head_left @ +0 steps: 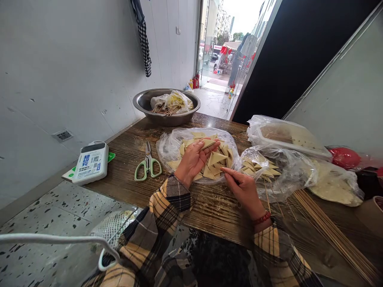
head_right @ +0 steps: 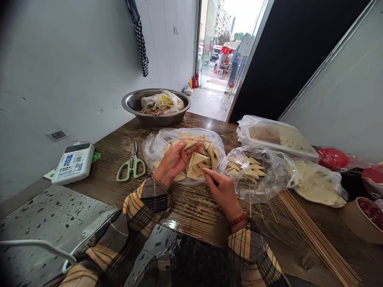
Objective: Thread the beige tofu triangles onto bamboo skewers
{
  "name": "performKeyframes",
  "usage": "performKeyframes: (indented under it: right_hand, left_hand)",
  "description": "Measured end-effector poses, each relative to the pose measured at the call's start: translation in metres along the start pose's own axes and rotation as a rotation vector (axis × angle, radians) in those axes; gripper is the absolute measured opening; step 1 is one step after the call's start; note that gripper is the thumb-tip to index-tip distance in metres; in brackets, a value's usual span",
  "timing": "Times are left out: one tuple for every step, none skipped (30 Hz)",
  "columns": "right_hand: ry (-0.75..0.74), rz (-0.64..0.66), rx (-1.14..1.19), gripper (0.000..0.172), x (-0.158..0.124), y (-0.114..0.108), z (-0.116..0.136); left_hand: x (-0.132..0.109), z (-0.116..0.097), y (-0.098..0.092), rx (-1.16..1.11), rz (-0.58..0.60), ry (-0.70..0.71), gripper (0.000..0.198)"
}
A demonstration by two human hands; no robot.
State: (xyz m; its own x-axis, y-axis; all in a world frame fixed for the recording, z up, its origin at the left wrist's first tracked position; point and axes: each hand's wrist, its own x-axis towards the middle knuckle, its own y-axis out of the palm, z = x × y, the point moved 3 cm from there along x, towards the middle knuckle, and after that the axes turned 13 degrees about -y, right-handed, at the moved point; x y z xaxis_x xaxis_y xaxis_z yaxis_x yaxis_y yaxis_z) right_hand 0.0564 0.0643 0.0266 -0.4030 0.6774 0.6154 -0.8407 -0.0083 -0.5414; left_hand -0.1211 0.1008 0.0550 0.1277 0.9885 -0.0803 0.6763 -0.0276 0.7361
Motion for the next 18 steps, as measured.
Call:
performKeyframes:
  right_hand:
    - [-0.003, -0.001, 0.001, 0.027, 0.0001, -0.0001, 0.0004]
    - [-0.007, -0.003, 0.002, 0.027, 0.0003, -0.0002, 0.0009]
    - [-0.01, -0.006, 0.003, 0.027, 0.0005, -0.0003, 0.0014]
    - [-0.012, -0.008, 0.002, 0.027, 0.0006, -0.0004, 0.0017]
    - [-0.013, -0.009, 0.0, 0.027, 0.0007, -0.0004, 0.0019]
    - [-0.012, -0.008, -0.001, 0.027, 0.0008, -0.0004, 0.002]
    - [-0.011, -0.005, -0.002, 0.027, 0.0008, -0.0003, 0.0019]
    - [-0.01, -0.003, -0.001, 0.027, 0.0007, -0.0002, 0.0016]
    - [-0.009, -0.001, 0.0, 0.027, 0.0006, -0.0001, 0.0012]
    - [-0.01, 0.001, 0.002, 0.027, 0.0006, 0.0, 0.0008]
    - [-0.011, 0.004, 0.003, 0.027, 0.0005, 0.0, 0.0005]
    - [-0.013, 0.008, 0.003, 0.027, 0.0005, 0.0, 0.0003]
    - [-0.015, 0.013, 0.003, 0.027, 0.0005, 0.0, 0.0003]
    - [-0.016, 0.017, 0.003, 0.027, 0.0005, -0.0001, 0.0004]
    - [-0.016, 0.022, 0.004, 0.027, 0.0006, -0.0003, 0.0006]
    - [-0.013, 0.025, 0.004, 0.027, 0.0007, -0.0005, 0.0009]
    - [-0.008, 0.025, 0.003, 0.027, 0.0008, -0.0007, 0.0011]
    - [-0.003, 0.025, 0.003, 0.027, 0.001, -0.001, 0.0014]
  left_hand:
    - [0.0, -0.0001, -0.0001, -0.004, 0.003, 0.0, 0.013]
    - [0.0001, 0.0, -0.0002, -0.008, 0.009, -0.001, 0.013]
    - [0.0004, 0.0001, -0.0005, -0.011, 0.016, -0.003, 0.013]
    - [0.0007, 0.0003, -0.0009, -0.013, 0.021, -0.005, 0.013]
    - [0.001, 0.0005, -0.0014, -0.014, 0.022, -0.007, 0.013]
    - [0.0014, 0.0006, -0.002, -0.013, 0.022, -0.009, 0.013]
    - [0.0016, 0.0008, -0.0025, -0.01, 0.018, -0.009, 0.013]
    - [0.0018, 0.0008, -0.0028, -0.003, 0.017, -0.007, 0.013]
    - [0.0017, 0.0006, -0.0028, 0.005, 0.017, -0.003, 0.012]
    - [0.0015, 0.0004, -0.0026, 0.017, 0.021, -0.001, 0.012]
    - [0.0012, 0.0002, -0.0021, 0.031, 0.026, 0.002, 0.012]
    - [0.0007, -0.0001, -0.0014, 0.044, 0.032, 0.006, 0.012]
    - [0.0, -0.0005, -0.0006, 0.058, 0.039, 0.01, 0.012]
    - [-0.0008, -0.0009, 0.0004, 0.072, 0.049, 0.016, 0.013]
    - [-0.0016, -0.0013, 0.0014, 0.085, 0.056, 0.021, 0.013]
    - [-0.0024, -0.0015, 0.0023, 0.097, 0.063, 0.025, 0.013]
    - [-0.0031, -0.0016, 0.003, 0.108, 0.067, 0.026, 0.013]
    - [-0.0037, -0.0014, 0.0035, 0.117, 0.07, 0.021, 0.013]
